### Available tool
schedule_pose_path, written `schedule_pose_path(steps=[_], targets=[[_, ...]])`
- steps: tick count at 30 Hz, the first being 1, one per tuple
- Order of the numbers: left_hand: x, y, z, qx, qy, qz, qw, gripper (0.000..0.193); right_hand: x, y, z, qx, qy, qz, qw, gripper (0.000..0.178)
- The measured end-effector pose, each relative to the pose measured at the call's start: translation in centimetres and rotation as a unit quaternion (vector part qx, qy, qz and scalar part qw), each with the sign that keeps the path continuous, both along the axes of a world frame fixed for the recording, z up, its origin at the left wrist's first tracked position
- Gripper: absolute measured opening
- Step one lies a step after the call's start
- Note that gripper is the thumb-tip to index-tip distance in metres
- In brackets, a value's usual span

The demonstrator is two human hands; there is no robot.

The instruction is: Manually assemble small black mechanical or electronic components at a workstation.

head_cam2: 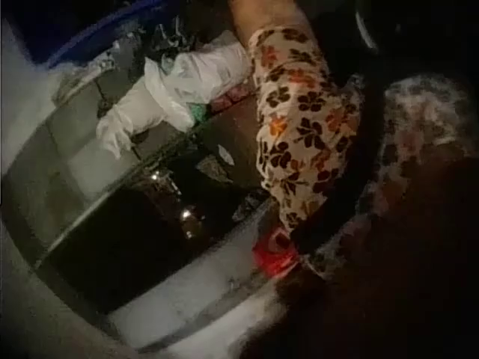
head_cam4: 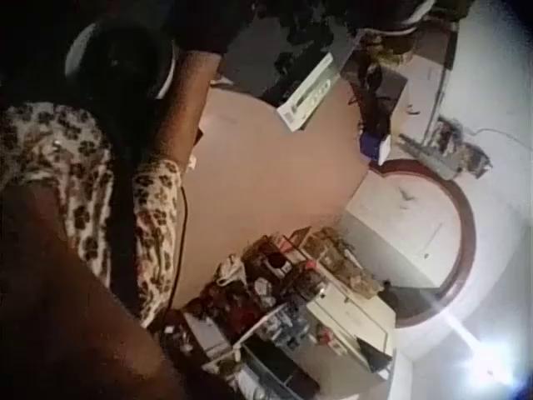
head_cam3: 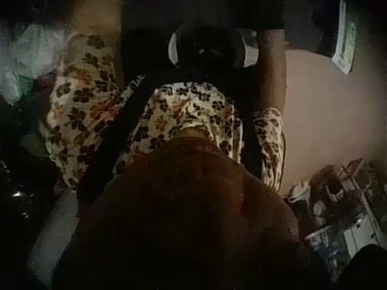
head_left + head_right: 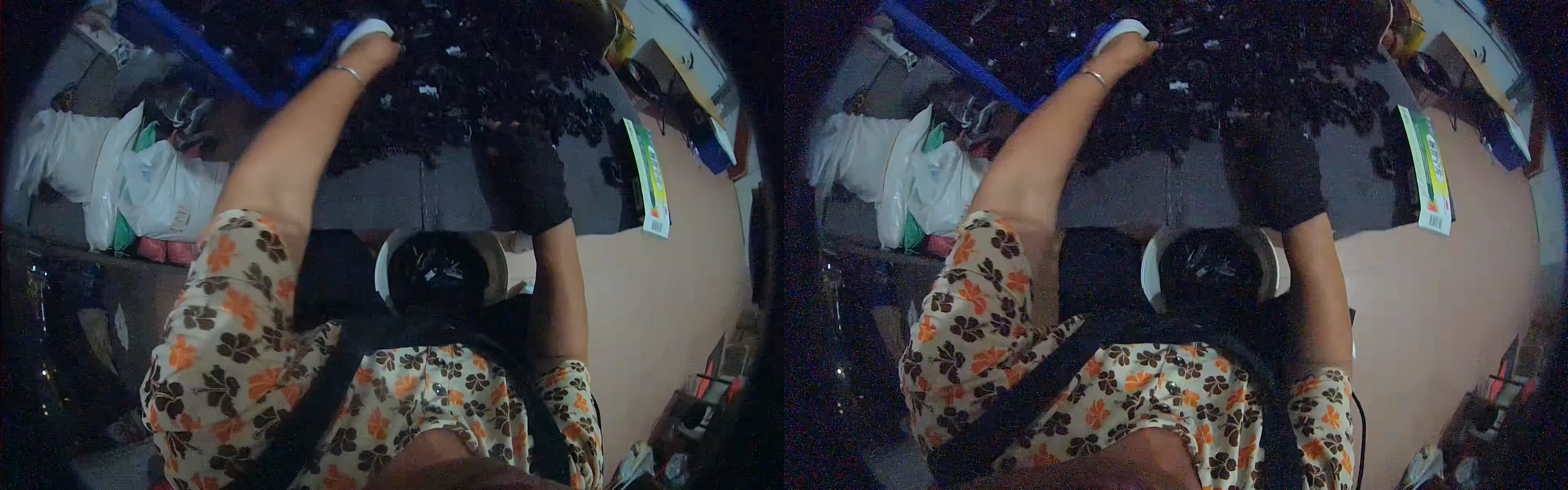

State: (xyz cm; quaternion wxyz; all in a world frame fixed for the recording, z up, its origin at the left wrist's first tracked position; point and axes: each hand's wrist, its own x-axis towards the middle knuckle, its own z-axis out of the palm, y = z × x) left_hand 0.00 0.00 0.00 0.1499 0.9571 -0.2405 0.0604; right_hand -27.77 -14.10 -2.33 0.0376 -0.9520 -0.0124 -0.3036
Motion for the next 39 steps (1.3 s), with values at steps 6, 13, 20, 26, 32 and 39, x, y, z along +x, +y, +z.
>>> schedule_pose_path(steps=[6,13,20,26,32,39], targets=[[0.3,0.5,-0.4,-0.050,-0.061,0.001,0.997,0.032,0.1,1.7,1.6,0.164,0.061,-0.046,0.984,0.021],[-4.3,4.0,1.5,-0.110,-0.064,-0.108,0.986,0.041,-0.1,1.3,1.4,0.120,0.014,-0.046,0.992,0.023],[-11.1,5.6,1.6,-0.273,-0.070,-0.274,0.919,0.029,0.1,-0.4,0.3,0.188,-0.108,0.043,0.975,0.016],[-17.3,5.6,2.6,-0.340,0.250,-0.274,0.864,0.030,-0.2,2.9,1.8,0.126,-0.168,0.123,0.970,0.015],[-19.6,5.5,4.1,-0.308,0.321,-0.284,0.849,0.031,-0.9,2.9,1.6,0.144,-0.134,0.167,0.966,0.017],[-19.6,5.7,4.2,-0.364,0.374,-0.320,0.791,0.029,-1.7,2.6,2.1,0.103,-0.143,0.202,0.963,0.022]])
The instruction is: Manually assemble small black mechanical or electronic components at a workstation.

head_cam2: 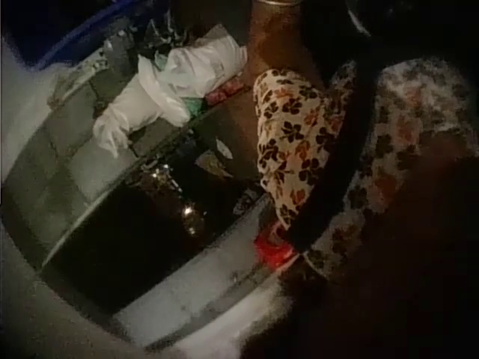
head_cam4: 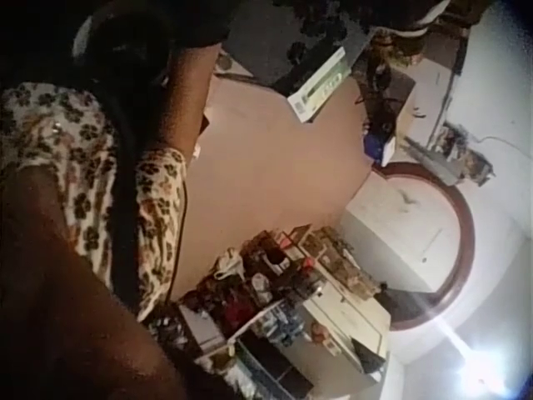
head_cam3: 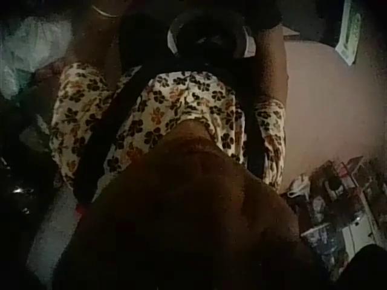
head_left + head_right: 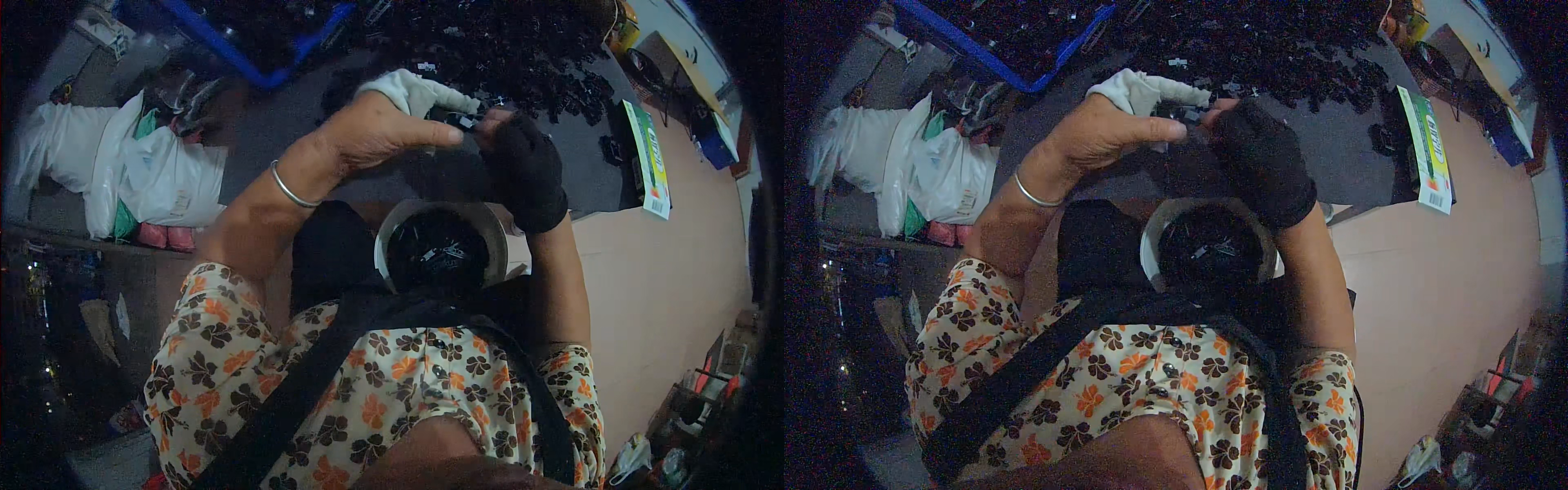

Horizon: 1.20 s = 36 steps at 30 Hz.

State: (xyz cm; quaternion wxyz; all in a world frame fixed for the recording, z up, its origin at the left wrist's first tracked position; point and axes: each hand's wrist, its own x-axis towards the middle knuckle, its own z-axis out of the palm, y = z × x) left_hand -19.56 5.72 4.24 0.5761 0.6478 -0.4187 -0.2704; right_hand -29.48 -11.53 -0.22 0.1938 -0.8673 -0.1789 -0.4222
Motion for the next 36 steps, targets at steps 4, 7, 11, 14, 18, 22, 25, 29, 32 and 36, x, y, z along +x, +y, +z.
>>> schedule_pose_path(steps=[4,7,11,14,18,22,25,29,32,36], targets=[[-0.3,0.0,0.8,0.090,-0.028,0.010,0.995,0.022,-0.3,0.1,0.2,-0.025,0.052,0.032,0.998,0.026],[-0.5,0.5,0.7,0.079,-0.102,0.028,0.991,0.019,-0.1,1.2,1.0,0.007,0.034,0.000,0.999,0.026],[-1.0,0.8,-0.3,0.019,-0.278,0.030,0.960,0.017,0.0,0.7,-0.3,0.288,0.291,0.078,0.909,0.021],[-1.3,1.0,-1.1,-0.012,-0.167,-0.008,0.986,0.021,-0.5,0.7,0.5,0.275,0.342,0.087,0.894,0.024],[0.5,1.5,0.7,0.150,-0.237,-0.039,0.959,0.027,-0.6,0.4,1.0,0.286,0.448,0.110,0.840,0.025],[8.3,-0.5,1.0,0.206,-0.417,0.093,0.881,0.032,0.0,-1.3,0.4,0.165,0.311,-0.043,0.935,0.027],[14.0,-1.3,0.4,0.186,-0.542,0.152,0.805,0.030,1.6,-1.3,-0.5,0.035,0.165,-0.156,0.973,0.030],[12.4,-6.2,1.2,0.308,-0.502,0.163,0.791,0.044,2.4,-2.1,-3.0,-0.049,0.082,-0.156,0.983,0.033],[12.2,-7.5,0.6,0.324,-0.573,0.196,0.726,0.039,2.5,-1.7,-1.6,-0.005,0.168,-0.130,0.977,0.032],[15.8,-9.3,0.2,0.462,-0.473,0.193,0.725,0.024,2.8,-1.2,-1.6,0.026,0.202,-0.156,0.967,0.032]])
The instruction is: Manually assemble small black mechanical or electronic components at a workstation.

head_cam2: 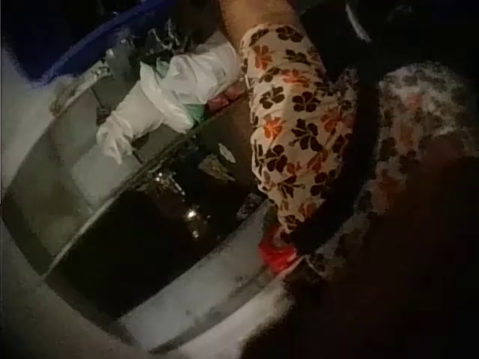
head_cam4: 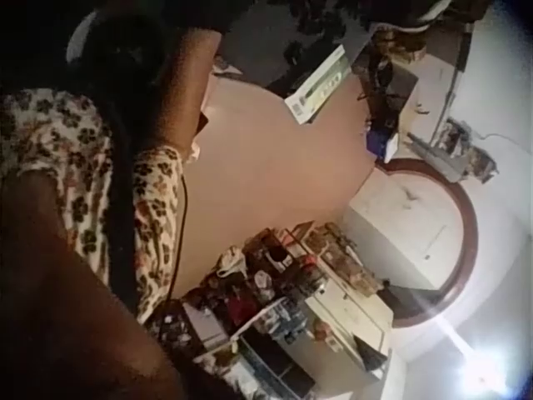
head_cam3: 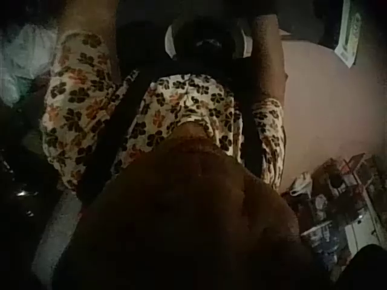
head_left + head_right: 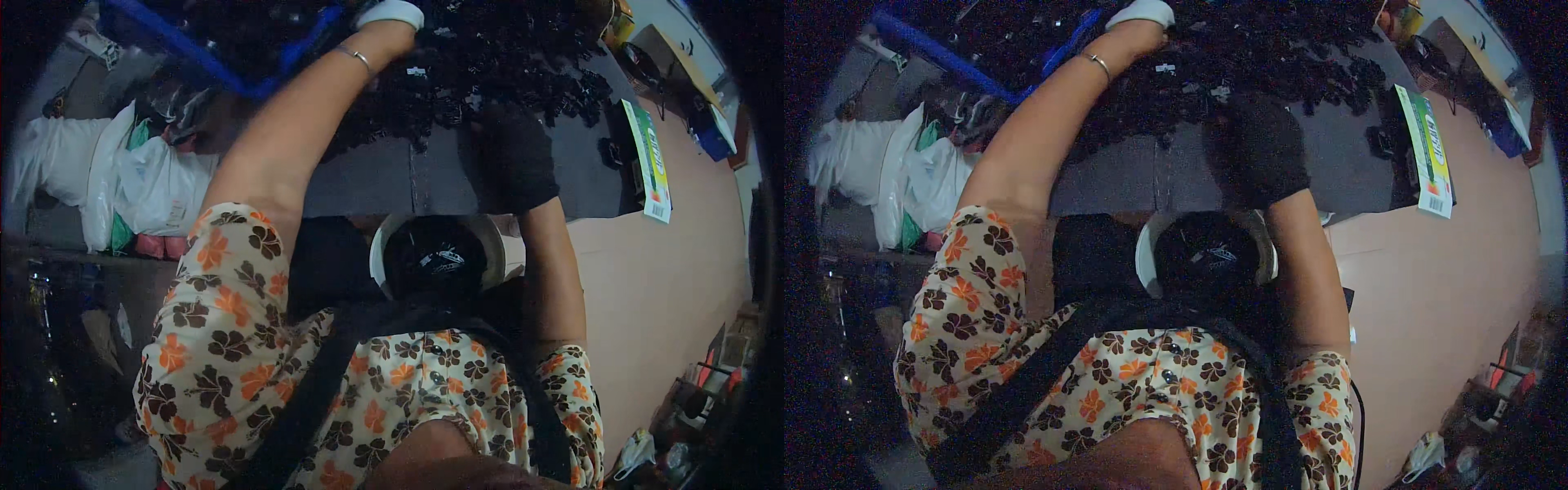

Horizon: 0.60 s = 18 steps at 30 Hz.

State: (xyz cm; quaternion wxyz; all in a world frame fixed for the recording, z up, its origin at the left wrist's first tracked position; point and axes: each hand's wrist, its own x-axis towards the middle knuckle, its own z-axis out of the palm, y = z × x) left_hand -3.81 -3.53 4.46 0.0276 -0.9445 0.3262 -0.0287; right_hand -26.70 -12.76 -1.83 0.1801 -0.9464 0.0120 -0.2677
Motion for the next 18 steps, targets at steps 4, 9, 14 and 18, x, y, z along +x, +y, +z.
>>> schedule_pose_path(steps=[4,9,14,18], targets=[[1.6,2.2,-1.7,-0.163,-0.016,-0.005,0.987,0.020,-0.3,0.2,0.4,-0.032,0.022,-0.035,0.999,0.031],[-1.9,6.4,-1.4,-0.261,0.090,-0.088,0.957,0.027,-1.0,-0.1,0.7,-0.045,0.016,-0.056,0.997,0.034],[-4.9,9.4,-1.9,-0.564,0.499,-0.067,0.655,0.030,-0.2,-0.7,-0.9,0.074,-0.080,0.063,0.992,0.030],[-7.5,11.0,-1.9,-0.568,0.548,-0.153,0.595,0.034,-0.4,0.2,0.2,-0.058,0.007,0.031,0.998,0.027]])
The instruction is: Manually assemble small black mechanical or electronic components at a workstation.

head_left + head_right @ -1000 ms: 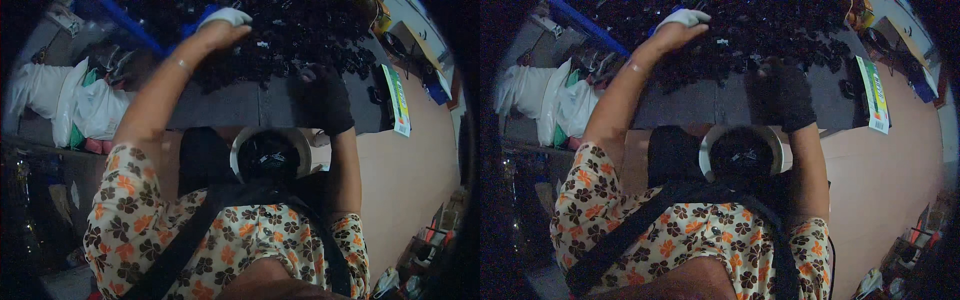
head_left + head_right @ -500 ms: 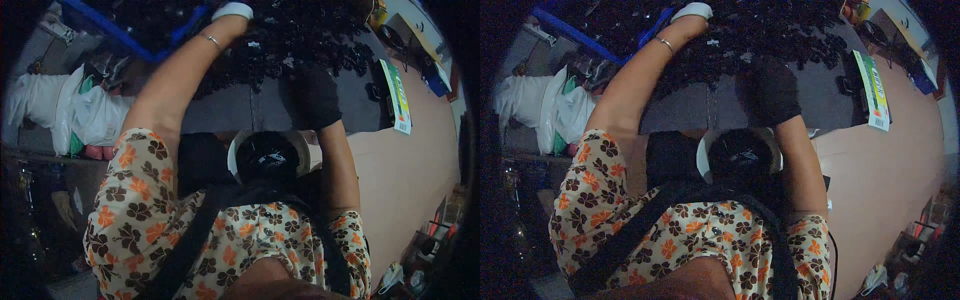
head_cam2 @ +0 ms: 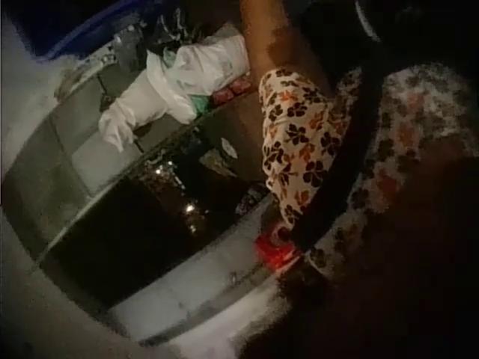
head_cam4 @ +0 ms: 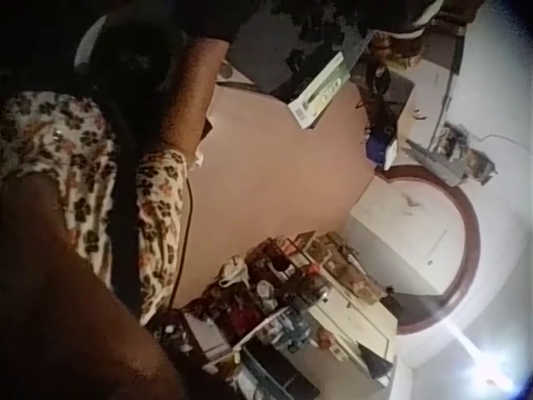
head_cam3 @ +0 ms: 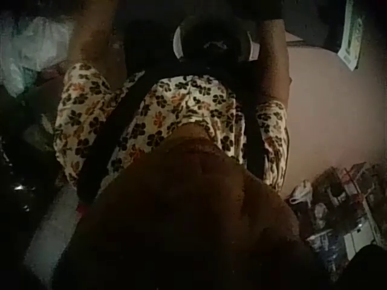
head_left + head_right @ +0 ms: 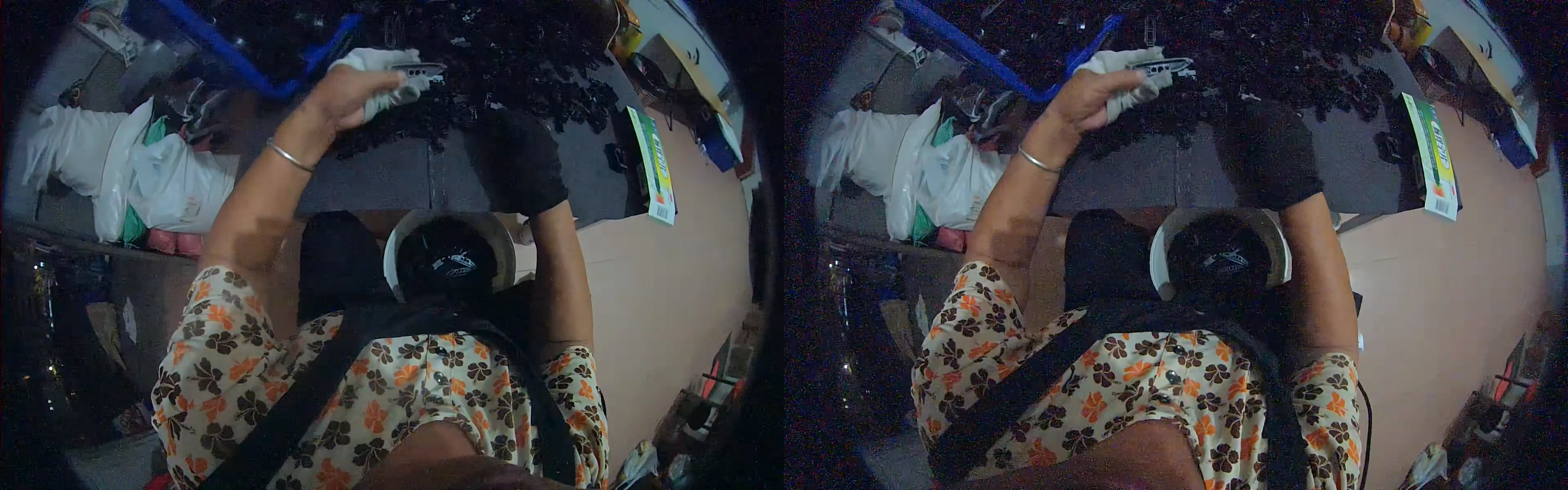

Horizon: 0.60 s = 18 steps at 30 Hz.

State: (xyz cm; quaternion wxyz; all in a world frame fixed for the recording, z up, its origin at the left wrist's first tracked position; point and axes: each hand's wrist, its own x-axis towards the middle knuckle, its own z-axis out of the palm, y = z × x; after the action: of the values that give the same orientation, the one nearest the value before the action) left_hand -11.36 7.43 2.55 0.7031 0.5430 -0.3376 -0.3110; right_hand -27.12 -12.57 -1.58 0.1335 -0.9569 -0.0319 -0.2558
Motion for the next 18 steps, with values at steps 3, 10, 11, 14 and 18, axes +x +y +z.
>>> schedule_pose_path(steps=[3,10,11,14,18], targets=[[-2.2,-0.5,0.2,0.026,-0.017,0.004,1.000,0.036,0.9,-1.6,-2.8,0.227,-0.037,0.015,0.973,0.025],[-4.6,-1.3,-0.3,0.066,-0.072,0.056,0.994,0.023,-0.1,0.1,-0.4,0.359,-0.079,0.030,0.929,0.017],[-4.6,-1.5,-0.5,0.066,-0.071,0.054,0.994,0.023,-0.1,0.1,-0.3,0.376,-0.088,0.060,0.921,0.016],[-4.4,-1.7,-1.2,0.109,-0.105,0.073,0.986,0.020,-1.0,1.3,1.8,0.479,0.019,0.023,0.877,0.017],[-4.8,-2.5,-1.6,0.084,-0.110,0.080,0.987,0.020,-0.6,1.4,0.6,0.494,0.017,0.081,0.865,0.018]])
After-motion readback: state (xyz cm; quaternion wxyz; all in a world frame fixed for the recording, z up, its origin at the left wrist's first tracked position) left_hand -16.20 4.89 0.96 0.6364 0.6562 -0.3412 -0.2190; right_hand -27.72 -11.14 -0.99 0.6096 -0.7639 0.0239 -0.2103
